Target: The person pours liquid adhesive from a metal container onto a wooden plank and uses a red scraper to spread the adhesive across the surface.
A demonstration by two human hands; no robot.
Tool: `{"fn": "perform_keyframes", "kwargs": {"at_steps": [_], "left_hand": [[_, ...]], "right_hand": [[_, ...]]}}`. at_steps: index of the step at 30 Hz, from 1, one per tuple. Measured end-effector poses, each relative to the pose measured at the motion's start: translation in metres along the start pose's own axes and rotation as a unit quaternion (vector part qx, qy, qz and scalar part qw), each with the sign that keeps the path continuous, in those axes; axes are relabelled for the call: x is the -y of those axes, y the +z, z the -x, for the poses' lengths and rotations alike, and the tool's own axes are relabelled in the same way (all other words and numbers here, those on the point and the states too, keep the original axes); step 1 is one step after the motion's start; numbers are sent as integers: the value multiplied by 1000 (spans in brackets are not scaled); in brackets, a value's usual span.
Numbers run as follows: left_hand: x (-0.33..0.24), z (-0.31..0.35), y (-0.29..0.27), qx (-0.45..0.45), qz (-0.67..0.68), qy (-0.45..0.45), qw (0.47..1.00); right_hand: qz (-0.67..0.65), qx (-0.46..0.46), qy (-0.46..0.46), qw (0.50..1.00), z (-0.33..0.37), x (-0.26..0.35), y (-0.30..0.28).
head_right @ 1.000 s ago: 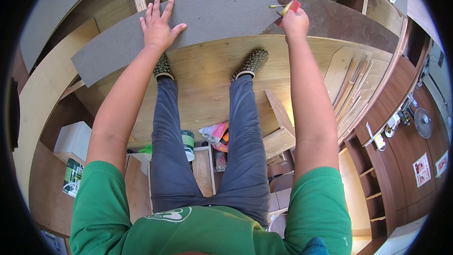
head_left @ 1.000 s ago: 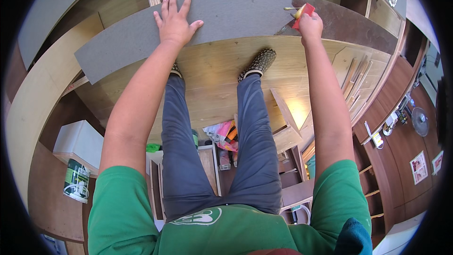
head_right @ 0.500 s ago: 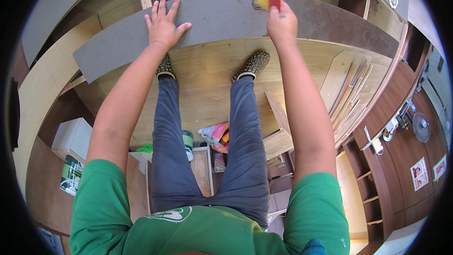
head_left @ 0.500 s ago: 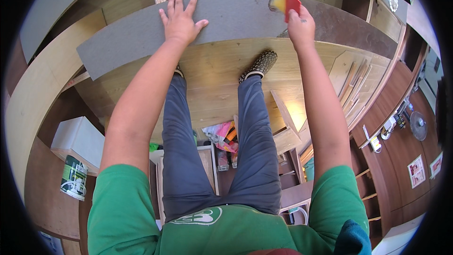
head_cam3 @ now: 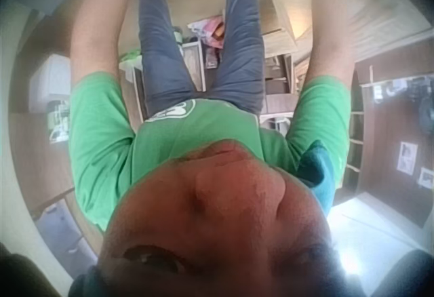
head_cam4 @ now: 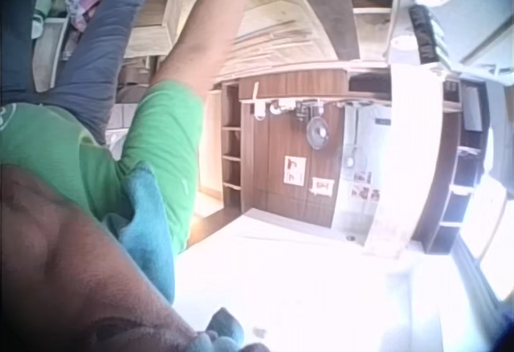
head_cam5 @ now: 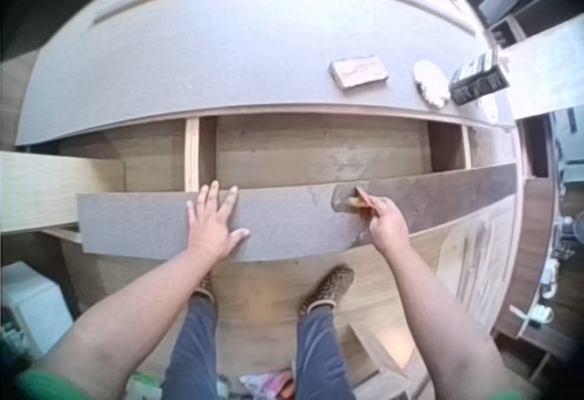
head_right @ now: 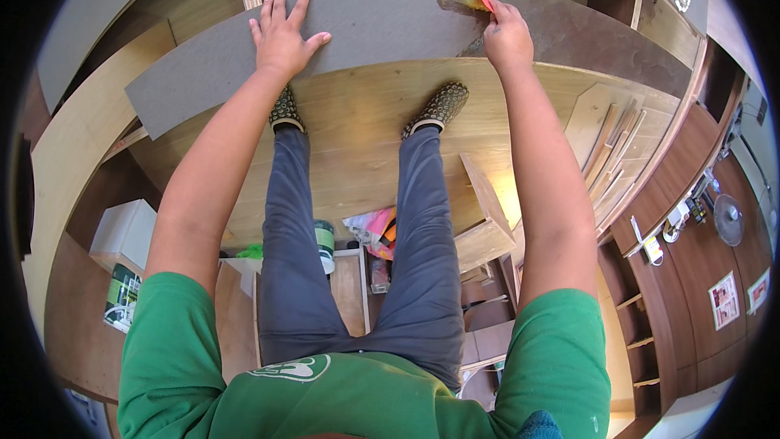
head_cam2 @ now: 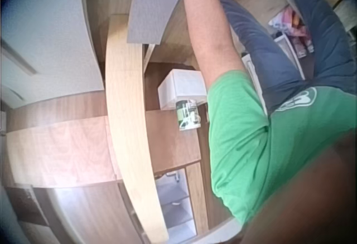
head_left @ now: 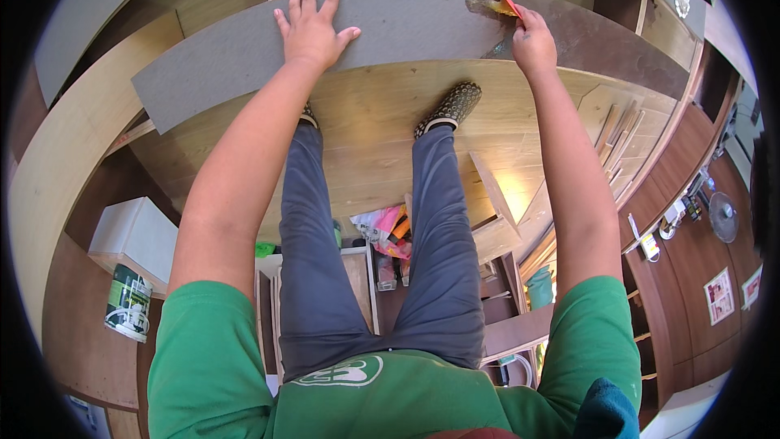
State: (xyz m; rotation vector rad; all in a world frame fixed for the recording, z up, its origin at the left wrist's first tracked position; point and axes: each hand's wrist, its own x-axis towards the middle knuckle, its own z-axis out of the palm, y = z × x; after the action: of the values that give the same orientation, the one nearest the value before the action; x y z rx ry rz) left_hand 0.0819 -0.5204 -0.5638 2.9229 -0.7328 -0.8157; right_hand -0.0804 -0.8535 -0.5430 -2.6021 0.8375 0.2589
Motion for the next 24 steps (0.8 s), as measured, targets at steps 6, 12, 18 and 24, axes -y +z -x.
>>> {"fn": "perform_keyframes", "kwargs": {"at_steps": [6, 12, 18, 24], "left_hand": [[0, -1, 0, 9, -12, -6, 1000], [-1, 0, -2, 15, -13, -3, 1000], [11, 0, -5, 17, -10, 13, 1000], [50, -2, -6, -26, -12, 16, 999]], "right_hand": [[7, 61, -64, 996, 45, 0, 14], [4, 149, -126, 981, 141, 20, 28], [-205, 111, 55, 971, 120, 46, -2], [66, -68, -112, 989, 60, 38, 34]]}}
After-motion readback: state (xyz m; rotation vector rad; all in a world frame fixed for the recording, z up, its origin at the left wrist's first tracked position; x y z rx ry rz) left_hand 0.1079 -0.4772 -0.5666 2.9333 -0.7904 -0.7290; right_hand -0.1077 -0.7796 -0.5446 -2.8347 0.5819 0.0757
